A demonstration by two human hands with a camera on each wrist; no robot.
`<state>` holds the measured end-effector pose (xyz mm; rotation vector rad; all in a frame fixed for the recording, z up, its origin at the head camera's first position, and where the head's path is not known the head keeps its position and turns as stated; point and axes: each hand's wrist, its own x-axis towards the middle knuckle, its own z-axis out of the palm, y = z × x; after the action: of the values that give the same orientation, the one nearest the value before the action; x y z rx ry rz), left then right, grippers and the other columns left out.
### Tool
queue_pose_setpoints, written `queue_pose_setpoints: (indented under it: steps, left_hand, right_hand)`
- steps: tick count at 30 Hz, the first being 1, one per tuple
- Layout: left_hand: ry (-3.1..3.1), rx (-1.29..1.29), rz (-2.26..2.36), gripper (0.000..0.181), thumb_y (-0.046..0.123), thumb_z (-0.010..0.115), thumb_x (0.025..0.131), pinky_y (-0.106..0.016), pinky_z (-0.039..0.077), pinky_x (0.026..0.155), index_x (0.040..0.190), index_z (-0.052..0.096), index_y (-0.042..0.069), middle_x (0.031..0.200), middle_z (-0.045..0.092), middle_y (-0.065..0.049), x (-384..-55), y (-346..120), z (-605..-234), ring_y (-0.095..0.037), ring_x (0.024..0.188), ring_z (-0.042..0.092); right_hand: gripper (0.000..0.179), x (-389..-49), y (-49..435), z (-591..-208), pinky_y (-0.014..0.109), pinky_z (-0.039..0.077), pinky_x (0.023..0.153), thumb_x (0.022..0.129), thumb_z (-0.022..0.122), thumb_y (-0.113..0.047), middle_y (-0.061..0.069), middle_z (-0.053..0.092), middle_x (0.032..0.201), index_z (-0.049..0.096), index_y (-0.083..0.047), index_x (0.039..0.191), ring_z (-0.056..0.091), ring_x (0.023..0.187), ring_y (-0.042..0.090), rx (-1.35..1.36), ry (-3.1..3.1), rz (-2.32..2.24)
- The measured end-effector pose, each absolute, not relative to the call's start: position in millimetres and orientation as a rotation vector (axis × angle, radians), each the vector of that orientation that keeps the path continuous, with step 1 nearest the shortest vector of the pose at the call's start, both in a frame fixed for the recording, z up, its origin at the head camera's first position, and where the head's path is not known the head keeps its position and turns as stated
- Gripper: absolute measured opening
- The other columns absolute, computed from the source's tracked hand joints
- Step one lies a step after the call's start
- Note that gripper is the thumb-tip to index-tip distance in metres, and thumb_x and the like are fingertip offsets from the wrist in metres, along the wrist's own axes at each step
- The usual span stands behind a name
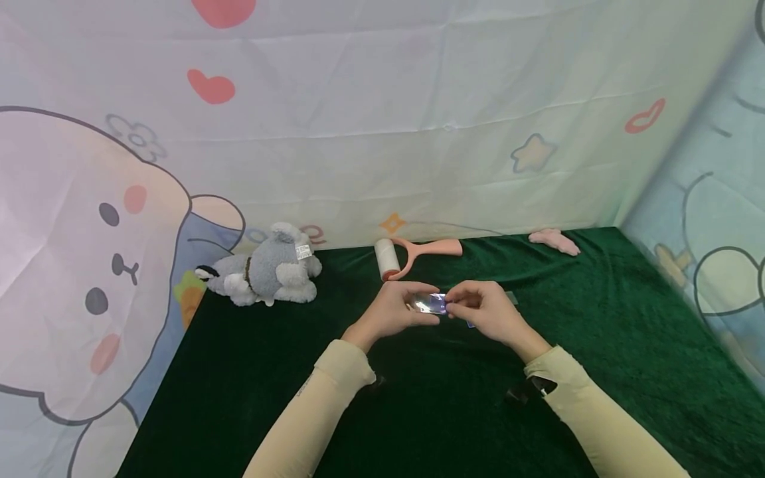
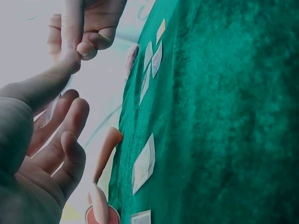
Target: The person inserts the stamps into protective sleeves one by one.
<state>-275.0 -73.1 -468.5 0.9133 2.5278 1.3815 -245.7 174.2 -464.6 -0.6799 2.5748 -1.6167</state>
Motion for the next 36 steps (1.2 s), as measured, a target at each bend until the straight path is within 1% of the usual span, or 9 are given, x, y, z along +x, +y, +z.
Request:
queue_pose_setpoints:
  steps: [2, 5, 9, 11, 16, 20, 26, 29, 36]
  left_hand:
    - [2.553, 0.953, 1.344, 0.049, 0.023, 0.090, 0.086, -0.028, 0.057, 0.072, 0.132, 0.073, 0.017, 0.122, 0.073, 0.001, -274.1, -73.4, -468.4, -0.021, 0.092, 0.064]
    - [2.572, 0.989, 1.329, 0.047, 0.019, 0.088, 0.088, -0.029, 0.058, 0.071, 0.132, 0.073, 0.016, 0.125, 0.072, -0.001, -273.2, -73.1, -468.1, -0.023, 0.092, 0.065]
    - [2.578, 1.000, 1.319, 0.045, 0.018, 0.087, 0.089, -0.027, 0.058, 0.073, 0.132, 0.073, 0.016, 0.128, 0.072, 0.000, -273.6, -72.4, -469.2, -0.021, 0.092, 0.067]
    - [2.593, 1.003, 1.303, 0.045, 0.019, 0.087, 0.089, -0.027, 0.058, 0.074, 0.132, 0.073, 0.016, 0.130, 0.071, 0.000, -273.3, -72.3, -469.0, -0.019, 0.092, 0.068]
    - [2.655, 0.984, 1.257, 0.046, 0.020, 0.087, 0.090, -0.027, 0.058, 0.070, 0.133, 0.072, 0.016, 0.129, 0.072, 0.000, -271.6, -72.3, -468.7, -0.015, 0.087, 0.067]
    - [2.662, 0.974, 1.256, 0.045, 0.019, 0.086, 0.090, -0.026, 0.058, 0.068, 0.133, 0.072, 0.017, 0.128, 0.072, -0.001, -271.1, -72.3, -468.9, -0.014, 0.086, 0.067]
    - [2.630, 0.993, 1.294, 0.045, 0.017, 0.086, 0.090, -0.025, 0.059, 0.069, 0.133, 0.071, 0.017, 0.127, 0.072, 0.000, -271.6, -70.9, -469.6, -0.015, 0.087, 0.066]
    - [2.623, 1.018, 1.291, 0.045, 0.017, 0.086, 0.090, -0.025, 0.058, 0.069, 0.132, 0.071, 0.018, 0.127, 0.072, 0.000, -271.9, -69.3, -469.9, -0.014, 0.087, 0.066]
    - [2.661, 1.091, 1.226, 0.044, 0.020, 0.085, 0.091, -0.025, 0.055, 0.073, 0.132, 0.071, 0.017, 0.127, 0.073, 0.001, -270.5, -65.0, -468.0, -0.012, 0.090, 0.066]
  right_hand:
    - [0.012, -245.8, 173.9, -465.2, 0.028, 0.055, 0.064, 0.099, 0.074, -0.011, 0.006, 0.076, 0.094, 0.075, -0.007, 0.110, 0.073, 0.086, 0.039, -0.668, 2.569, -1.625]
    - [0.011, -246.3, 173.8, -466.2, 0.027, 0.054, 0.062, 0.099, 0.074, -0.011, 0.007, 0.076, 0.093, 0.074, -0.007, 0.109, 0.073, 0.086, 0.041, -0.654, 2.561, -1.635]
    - [0.011, -246.7, 174.8, -467.1, 0.027, 0.054, 0.062, 0.100, 0.073, -0.011, 0.007, 0.076, 0.093, 0.075, -0.006, 0.109, 0.072, 0.086, 0.043, -0.657, 2.554, -1.633]
    - [0.013, -246.8, 175.9, -467.7, 0.028, 0.055, 0.064, 0.102, 0.071, -0.012, 0.008, 0.075, 0.094, 0.075, -0.006, 0.112, 0.072, 0.086, 0.041, -0.669, 2.551, -1.626]
    - [0.017, -248.2, 178.7, -468.9, 0.033, 0.059, 0.070, 0.105, 0.065, -0.010, 0.009, 0.075, 0.097, 0.075, -0.004, 0.118, 0.070, 0.089, 0.041, -0.703, 2.516, -1.631]
    - [0.018, -248.6, 179.3, -468.0, 0.038, 0.060, 0.072, 0.105, 0.064, -0.009, 0.010, 0.075, 0.099, 0.073, -0.004, 0.120, 0.070, 0.090, 0.041, -0.715, 2.501, -1.639]
    - [0.022, -249.0, 178.9, -468.2, 0.034, 0.058, 0.067, 0.104, 0.066, -0.008, 0.011, 0.074, 0.102, 0.068, -0.005, 0.125, 0.071, 0.090, 0.042, -0.699, 2.510, -1.641]
    - [0.025, -248.8, 178.1, -467.7, 0.033, 0.058, 0.067, 0.103, 0.066, -0.006, 0.013, 0.073, 0.106, 0.066, -0.004, 0.128, 0.072, 0.090, 0.039, -0.699, 2.501, -1.653]
    - [0.032, -249.4, 176.9, -468.2, 0.032, 0.058, 0.070, 0.103, 0.066, -0.006, 0.016, 0.071, 0.113, 0.059, 0.002, 0.134, 0.073, 0.091, 0.023, -0.695, 2.465, -1.684]
